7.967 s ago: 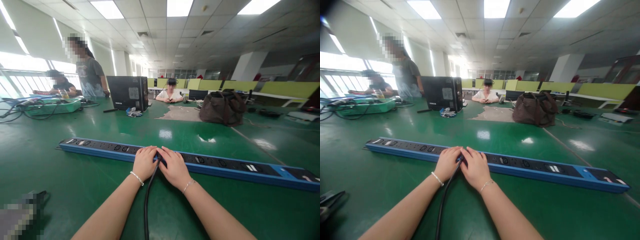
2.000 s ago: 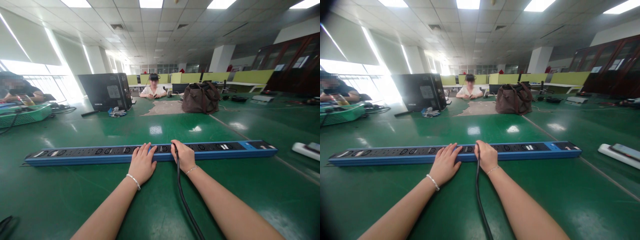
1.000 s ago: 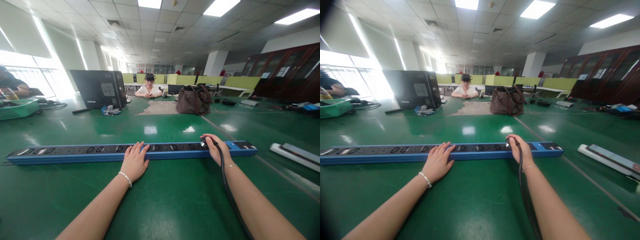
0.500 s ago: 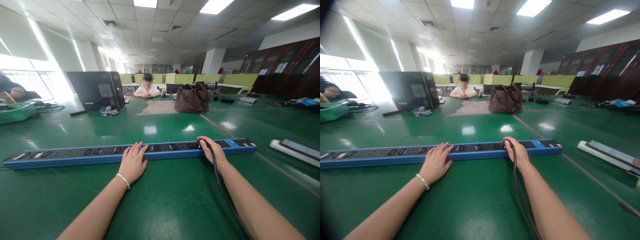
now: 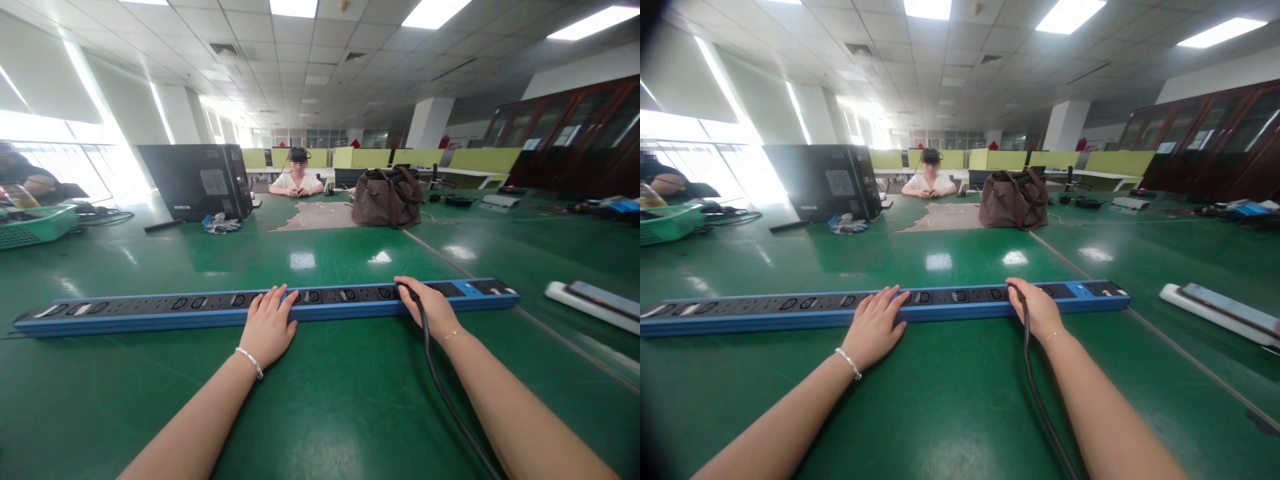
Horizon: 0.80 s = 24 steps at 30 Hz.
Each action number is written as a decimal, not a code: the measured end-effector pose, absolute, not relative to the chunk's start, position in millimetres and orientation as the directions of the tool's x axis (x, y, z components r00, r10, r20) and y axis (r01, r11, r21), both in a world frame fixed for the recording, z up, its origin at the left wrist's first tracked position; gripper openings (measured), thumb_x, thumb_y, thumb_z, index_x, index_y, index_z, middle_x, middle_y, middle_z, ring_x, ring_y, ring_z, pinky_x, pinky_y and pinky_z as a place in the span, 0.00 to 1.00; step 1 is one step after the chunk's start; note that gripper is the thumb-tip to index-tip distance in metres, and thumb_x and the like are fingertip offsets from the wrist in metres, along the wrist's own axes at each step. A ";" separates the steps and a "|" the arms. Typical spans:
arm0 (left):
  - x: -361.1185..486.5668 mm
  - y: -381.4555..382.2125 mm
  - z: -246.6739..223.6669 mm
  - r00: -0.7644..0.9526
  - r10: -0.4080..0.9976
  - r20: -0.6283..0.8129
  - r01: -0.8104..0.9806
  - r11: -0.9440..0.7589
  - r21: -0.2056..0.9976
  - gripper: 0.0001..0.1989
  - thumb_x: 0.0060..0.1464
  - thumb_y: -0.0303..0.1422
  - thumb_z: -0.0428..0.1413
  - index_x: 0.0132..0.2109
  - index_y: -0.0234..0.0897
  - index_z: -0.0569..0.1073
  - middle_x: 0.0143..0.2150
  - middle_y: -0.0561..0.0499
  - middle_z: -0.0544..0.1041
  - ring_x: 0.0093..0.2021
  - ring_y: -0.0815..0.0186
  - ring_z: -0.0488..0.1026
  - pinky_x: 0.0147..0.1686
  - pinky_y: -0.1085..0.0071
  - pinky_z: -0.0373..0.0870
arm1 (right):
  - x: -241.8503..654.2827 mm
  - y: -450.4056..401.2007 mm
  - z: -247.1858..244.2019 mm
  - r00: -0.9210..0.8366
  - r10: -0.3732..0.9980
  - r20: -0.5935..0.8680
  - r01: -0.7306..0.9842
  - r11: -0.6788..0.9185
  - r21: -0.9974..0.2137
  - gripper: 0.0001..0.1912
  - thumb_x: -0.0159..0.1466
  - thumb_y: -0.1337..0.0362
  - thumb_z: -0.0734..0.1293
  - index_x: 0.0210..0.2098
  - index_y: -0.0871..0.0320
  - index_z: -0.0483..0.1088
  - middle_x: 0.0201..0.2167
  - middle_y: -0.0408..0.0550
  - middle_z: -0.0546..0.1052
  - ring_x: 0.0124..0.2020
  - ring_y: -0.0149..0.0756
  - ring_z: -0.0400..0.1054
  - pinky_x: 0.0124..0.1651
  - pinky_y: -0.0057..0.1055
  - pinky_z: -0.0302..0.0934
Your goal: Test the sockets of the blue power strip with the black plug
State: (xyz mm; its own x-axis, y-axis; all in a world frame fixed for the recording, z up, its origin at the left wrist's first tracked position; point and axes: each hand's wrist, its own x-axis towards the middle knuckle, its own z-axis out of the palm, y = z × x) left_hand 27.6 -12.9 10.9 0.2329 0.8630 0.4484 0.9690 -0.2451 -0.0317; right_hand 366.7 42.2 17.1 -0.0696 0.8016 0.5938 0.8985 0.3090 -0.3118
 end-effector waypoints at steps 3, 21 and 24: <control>28.0 -13.2 11.3 0.234 0.866 0.442 0.969 -0.244 -0.034 0.27 0.53 0.34 0.49 0.60 0.42 0.60 0.63 0.47 0.61 0.63 0.57 0.56 0.60 0.56 0.50 | 364.7 41.0 17.3 -0.056 0.801 0.596 0.912 0.283 -0.295 0.16 0.61 0.57 0.58 0.43 0.51 0.72 0.37 0.45 0.79 0.36 0.39 0.73 0.38 0.34 0.66; 27.8 -13.1 9.9 0.223 0.867 0.445 0.972 -0.232 -0.036 0.26 0.53 0.34 0.50 0.60 0.43 0.60 0.63 0.47 0.61 0.63 0.57 0.56 0.60 0.56 0.51 | 363.4 36.5 27.8 -0.083 0.874 0.478 0.944 0.223 -0.244 0.18 0.63 0.57 0.55 0.45 0.52 0.71 0.39 0.46 0.78 0.39 0.41 0.72 0.41 0.35 0.65; 27.6 -13.2 9.9 0.222 0.871 0.439 0.972 -0.231 -0.033 0.27 0.52 0.34 0.50 0.60 0.43 0.60 0.63 0.47 0.61 0.63 0.57 0.55 0.60 0.56 0.50 | 362.7 35.6 17.8 -0.064 0.827 0.558 0.943 0.234 -0.238 0.18 0.63 0.57 0.55 0.46 0.53 0.71 0.41 0.47 0.77 0.41 0.42 0.71 0.44 0.37 0.65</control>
